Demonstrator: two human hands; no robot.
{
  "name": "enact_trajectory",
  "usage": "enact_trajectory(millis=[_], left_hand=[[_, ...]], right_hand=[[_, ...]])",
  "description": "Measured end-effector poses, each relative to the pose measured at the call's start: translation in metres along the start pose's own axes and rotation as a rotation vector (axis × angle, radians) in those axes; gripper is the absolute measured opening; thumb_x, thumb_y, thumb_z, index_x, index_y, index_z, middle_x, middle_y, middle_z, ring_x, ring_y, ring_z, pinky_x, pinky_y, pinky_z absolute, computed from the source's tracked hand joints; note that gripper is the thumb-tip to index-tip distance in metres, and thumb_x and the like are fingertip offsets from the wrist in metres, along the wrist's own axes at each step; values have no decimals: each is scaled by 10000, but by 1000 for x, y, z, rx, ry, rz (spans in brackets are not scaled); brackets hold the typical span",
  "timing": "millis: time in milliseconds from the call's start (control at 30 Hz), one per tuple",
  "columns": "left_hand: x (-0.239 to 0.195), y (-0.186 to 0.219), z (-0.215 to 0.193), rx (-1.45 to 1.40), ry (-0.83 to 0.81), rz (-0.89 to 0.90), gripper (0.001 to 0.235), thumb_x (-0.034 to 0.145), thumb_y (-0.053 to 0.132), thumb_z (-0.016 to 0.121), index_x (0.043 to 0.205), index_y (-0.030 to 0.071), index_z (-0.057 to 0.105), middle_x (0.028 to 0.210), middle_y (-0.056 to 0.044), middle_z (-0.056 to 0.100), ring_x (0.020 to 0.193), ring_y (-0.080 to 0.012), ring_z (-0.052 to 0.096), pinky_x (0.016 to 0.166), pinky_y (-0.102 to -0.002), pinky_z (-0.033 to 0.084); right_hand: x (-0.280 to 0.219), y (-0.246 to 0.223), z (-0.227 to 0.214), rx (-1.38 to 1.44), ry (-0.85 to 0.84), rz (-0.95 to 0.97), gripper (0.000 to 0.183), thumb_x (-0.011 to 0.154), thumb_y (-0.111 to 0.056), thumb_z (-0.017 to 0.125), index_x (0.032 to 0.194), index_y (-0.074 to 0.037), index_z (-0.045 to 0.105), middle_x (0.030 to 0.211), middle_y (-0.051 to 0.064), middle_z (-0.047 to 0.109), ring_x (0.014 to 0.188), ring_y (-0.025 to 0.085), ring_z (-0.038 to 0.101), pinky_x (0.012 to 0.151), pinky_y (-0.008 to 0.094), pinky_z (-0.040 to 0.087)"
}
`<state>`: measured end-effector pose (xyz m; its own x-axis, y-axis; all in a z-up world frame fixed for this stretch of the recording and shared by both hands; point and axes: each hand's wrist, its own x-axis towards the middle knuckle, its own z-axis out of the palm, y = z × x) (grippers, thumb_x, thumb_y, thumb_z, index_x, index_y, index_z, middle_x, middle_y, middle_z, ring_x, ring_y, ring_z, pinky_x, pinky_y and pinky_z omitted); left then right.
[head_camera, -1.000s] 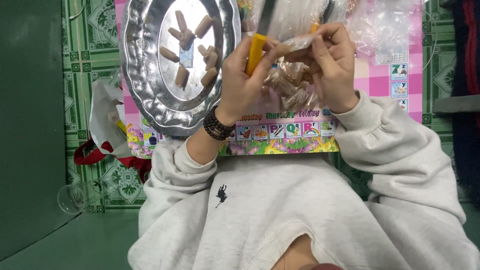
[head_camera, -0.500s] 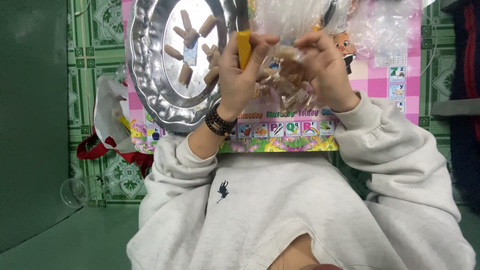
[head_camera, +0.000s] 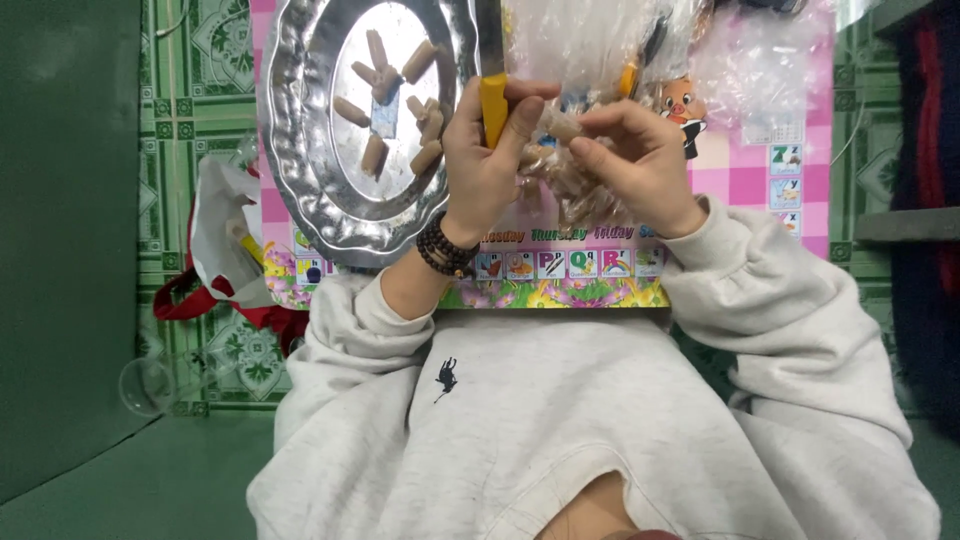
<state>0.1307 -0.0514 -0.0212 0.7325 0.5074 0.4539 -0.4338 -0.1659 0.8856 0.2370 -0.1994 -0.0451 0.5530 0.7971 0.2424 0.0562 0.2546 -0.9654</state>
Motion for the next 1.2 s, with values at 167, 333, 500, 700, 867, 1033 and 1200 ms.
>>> enact_trajectory(millis=[167, 333, 500, 700, 867, 1033, 1200], left_hand=[[-2, -11, -3, -112, 5, -4, 160, 962, 176, 627, 1088, 112, 550, 1178, 6, 616, 874, -84, 576, 804, -213, 502], [-4, -16, -5, -338, -29, -70, 192, 1032, 181, 546, 1216, 152, 498, 1172, -3, 625, 927, -79, 619, 735, -220, 555], [-1, -16, -2, -74, -81, -79, 225, 930, 200, 630, 1071, 115, 476, 1060, -37, 658, 770, -90, 620, 665, -200, 531], [-5, -10, -2, 67, -189, -146, 434, 859, 79, 697, 1211, 88, 442, 1015, -57, 584, 811, -125, 610, 706, -213, 527], [-5, -14, 1, 23, -140, -111, 382, 895, 93, 686, 1214, 95, 476, 1018, -55, 623, 811, -119, 620, 651, -198, 533], [-16, -25, 2, 40, -40, -88, 338, 823, 95, 781, 1104, 102, 593, 912, -34, 689, 817, -71, 655, 578, -171, 527], [-21, -9, -4, 77, -35, -173, 281, 833, 200, 779, 1051, 115, 624, 905, -55, 695, 855, -122, 669, 655, -219, 538]], right_hand=[[-4, 1, 4, -50, -45, -7, 182, 981, -11, 555, 1148, -5, 483, 1014, 99, 609, 840, 123, 611, 725, 196, 509], [-3, 4, 3, -37, -38, -76, 163, 1029, -96, 482, 1176, -27, 472, 1003, 126, 643, 553, 28, 431, 497, 142, 376], [-4, -1, 4, 95, 73, 109, 168, 1030, -161, 462, 1132, -38, 515, 1003, 73, 631, 880, 119, 618, 801, 206, 490], [-6, -18, 12, 85, 37, 238, 207, 1032, -204, 430, 1018, -26, 535, 824, 54, 611, 738, 125, 648, 631, 191, 509], [3, -20, 13, -388, 77, -57, 232, 941, -202, 579, 1029, 11, 554, 858, 48, 515, 673, 106, 450, 602, 230, 398], [8, 3, -4, -570, 23, -320, 471, 808, -348, 851, 943, 0, 565, 753, 117, 551, 589, 245, 592, 484, 321, 438], [13, -8, -7, -446, -179, -170, 186, 878, -175, 749, 874, -26, 639, 636, 56, 582, 552, 176, 570, 501, 281, 412]])
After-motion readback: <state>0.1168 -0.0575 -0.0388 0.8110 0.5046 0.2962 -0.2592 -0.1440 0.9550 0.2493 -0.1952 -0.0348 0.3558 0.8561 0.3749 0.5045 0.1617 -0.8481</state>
